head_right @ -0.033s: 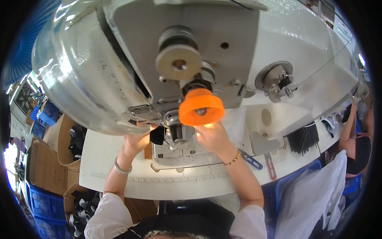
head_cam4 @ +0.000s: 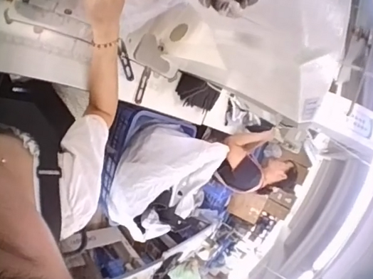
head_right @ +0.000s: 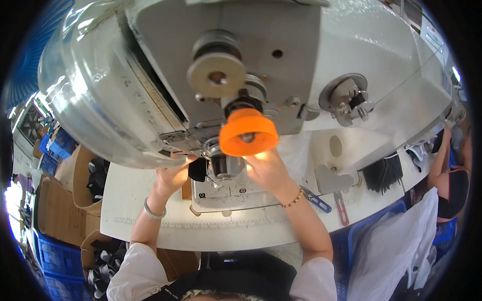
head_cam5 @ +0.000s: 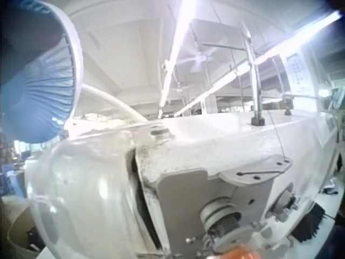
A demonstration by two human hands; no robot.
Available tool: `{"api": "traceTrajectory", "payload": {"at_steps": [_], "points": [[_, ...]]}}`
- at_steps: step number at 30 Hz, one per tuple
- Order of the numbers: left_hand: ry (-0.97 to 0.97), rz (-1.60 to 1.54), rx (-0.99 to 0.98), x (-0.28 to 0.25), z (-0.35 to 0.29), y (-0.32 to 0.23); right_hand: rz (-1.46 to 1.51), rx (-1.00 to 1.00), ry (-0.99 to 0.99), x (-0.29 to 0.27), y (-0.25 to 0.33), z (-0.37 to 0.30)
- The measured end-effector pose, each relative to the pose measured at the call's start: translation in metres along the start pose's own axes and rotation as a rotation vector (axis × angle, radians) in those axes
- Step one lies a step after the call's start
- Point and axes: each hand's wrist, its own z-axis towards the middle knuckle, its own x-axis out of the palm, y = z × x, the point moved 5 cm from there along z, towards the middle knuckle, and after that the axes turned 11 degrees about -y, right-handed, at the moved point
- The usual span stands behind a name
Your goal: Stitching black shoe components using an industrial sewing machine.
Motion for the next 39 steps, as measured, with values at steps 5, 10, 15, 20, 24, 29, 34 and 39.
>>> {"api": "traceTrajectory", "payload": {"at_steps": [5, 10, 15, 20, 24, 29, 34, 39], "points": [[0.060, 0.072, 0.006, 0.005, 0.000, 0.000, 0.193, 0.228, -0.166, 0.012, -0.027, -0.002], [-0.008, 0.131, -0.269, 0.028, -0.032, 0.073, 0.564, 0.951, -0.235, 0.051, -0.056, 0.020], [-0.066, -0.386, -0.607, 0.050, -0.047, 0.101, -0.116, 0.097, -0.149, 0.060, -0.074, 0.045], [0.246, -0.250, -0.348, 0.047, -0.046, 0.093, -0.309, -0.169, -0.170, 0.034, -0.047, 0.056], [0.272, 0.172, 0.146, 0.046, -0.070, 0.099, -0.136, -0.368, -0.270, 0.022, -0.014, 0.061], [0.202, -0.624, -0.689, 0.049, -0.079, 0.131, -0.299, -0.209, 0.011, 0.008, -0.012, 0.060], [0.113, -0.825, -0.804, 0.047, -0.039, 0.087, -0.155, -0.314, -0.184, 0.002, -0.013, 0.058], [0.038, -1.084, -0.811, 0.041, -0.030, 0.062, -0.198, -0.408, -0.133, -0.002, 0.013, 0.056]]}}
